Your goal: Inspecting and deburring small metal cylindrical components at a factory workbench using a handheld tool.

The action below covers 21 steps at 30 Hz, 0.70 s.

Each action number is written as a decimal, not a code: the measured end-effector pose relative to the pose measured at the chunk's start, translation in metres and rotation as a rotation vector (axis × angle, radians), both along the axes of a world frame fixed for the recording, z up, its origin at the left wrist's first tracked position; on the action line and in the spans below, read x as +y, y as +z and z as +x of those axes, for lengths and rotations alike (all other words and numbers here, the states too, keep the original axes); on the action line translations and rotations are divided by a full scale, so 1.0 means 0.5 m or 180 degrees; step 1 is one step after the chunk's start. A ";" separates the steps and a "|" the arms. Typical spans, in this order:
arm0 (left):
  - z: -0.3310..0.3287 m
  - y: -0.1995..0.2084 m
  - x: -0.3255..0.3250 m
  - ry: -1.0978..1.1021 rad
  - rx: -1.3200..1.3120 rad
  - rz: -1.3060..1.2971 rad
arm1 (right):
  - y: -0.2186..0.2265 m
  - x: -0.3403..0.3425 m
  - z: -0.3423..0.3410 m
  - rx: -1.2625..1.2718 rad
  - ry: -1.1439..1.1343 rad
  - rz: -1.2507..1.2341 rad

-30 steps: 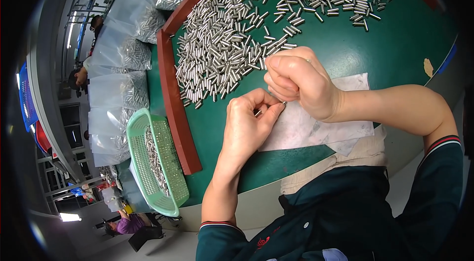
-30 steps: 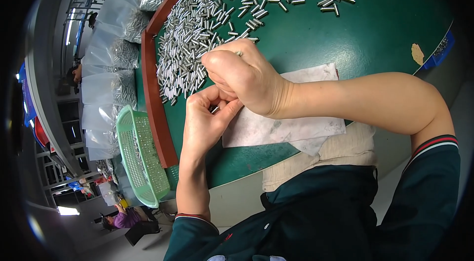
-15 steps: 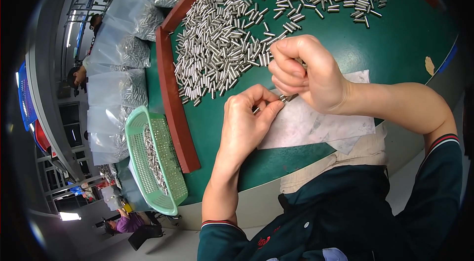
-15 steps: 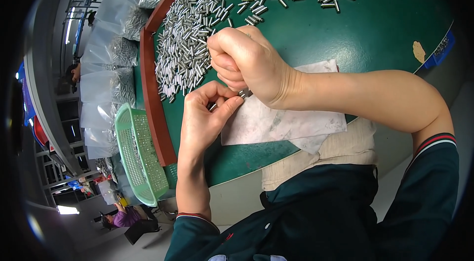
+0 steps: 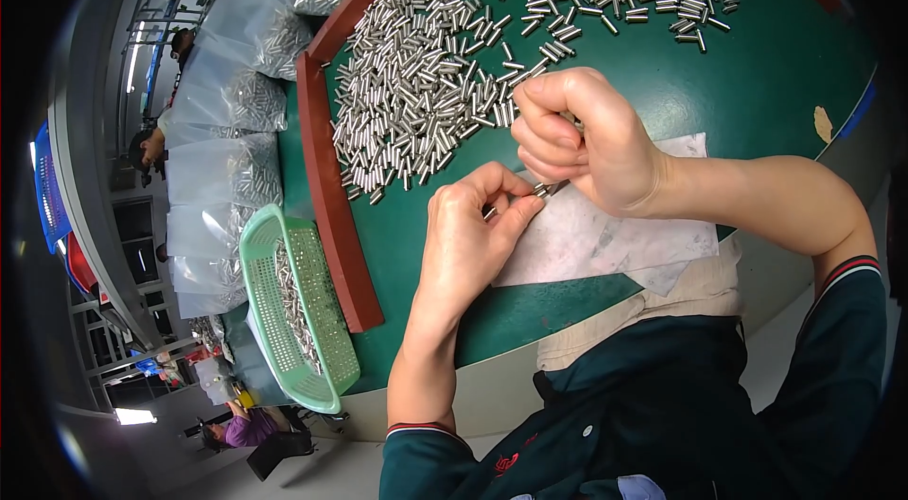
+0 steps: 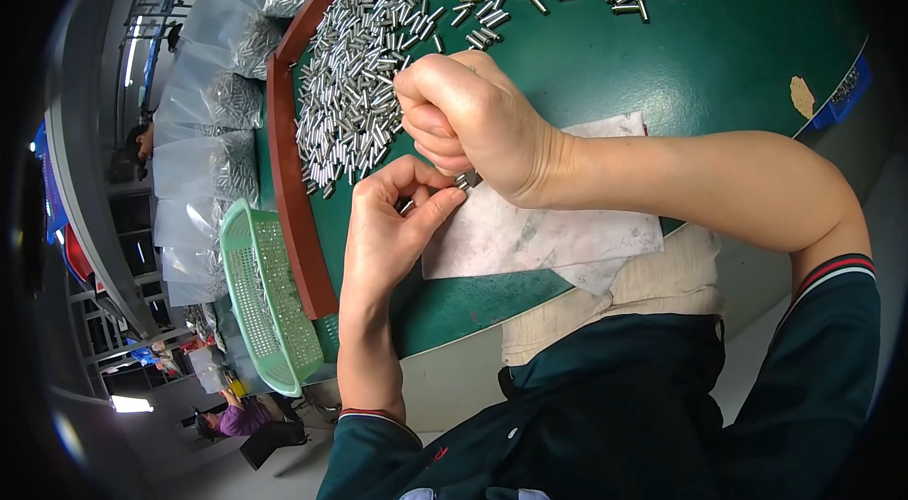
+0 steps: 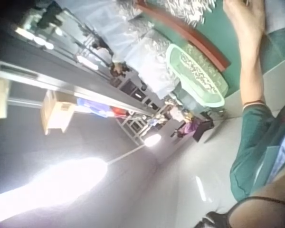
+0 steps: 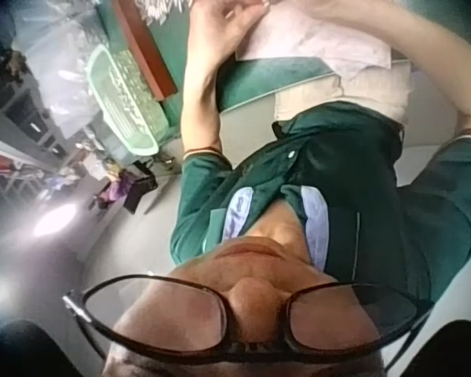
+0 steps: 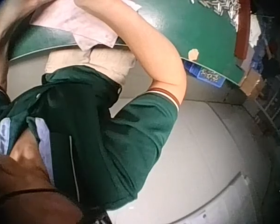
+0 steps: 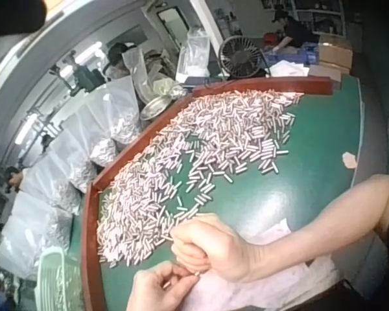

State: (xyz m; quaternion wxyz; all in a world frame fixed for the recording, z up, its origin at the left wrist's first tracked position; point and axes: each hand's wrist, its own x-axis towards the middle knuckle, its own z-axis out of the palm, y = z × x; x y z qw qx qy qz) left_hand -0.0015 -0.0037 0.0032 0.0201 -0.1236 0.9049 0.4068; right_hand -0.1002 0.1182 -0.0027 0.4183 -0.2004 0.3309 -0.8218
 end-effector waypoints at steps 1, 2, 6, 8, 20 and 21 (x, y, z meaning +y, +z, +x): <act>0.000 0.001 0.001 0.0019 -0.0021 0.0015 | 0.000 0.000 0.000 -0.0003 -0.0009 0.0018; 0.000 0.001 0.001 0.0043 -0.0039 0.0025 | 0.000 0.000 0.000 -0.0003 -0.0004 0.0016; 0.001 -0.004 0.002 -0.0021 0.0113 0.0030 | 0.004 0.001 -0.002 0.0033 0.0007 -0.0045; 0.003 0.000 0.011 -0.0066 0.0187 -0.0481 | 0.006 0.002 -0.004 0.0052 -0.0048 -0.0059; -0.003 -0.022 0.017 -0.0617 0.1127 -0.1955 | 0.002 -0.005 -0.009 0.0116 -0.0045 -0.0004; -0.003 -0.021 0.016 -0.0413 0.1049 -0.1492 | 0.002 -0.007 -0.008 0.0059 -0.0067 0.0020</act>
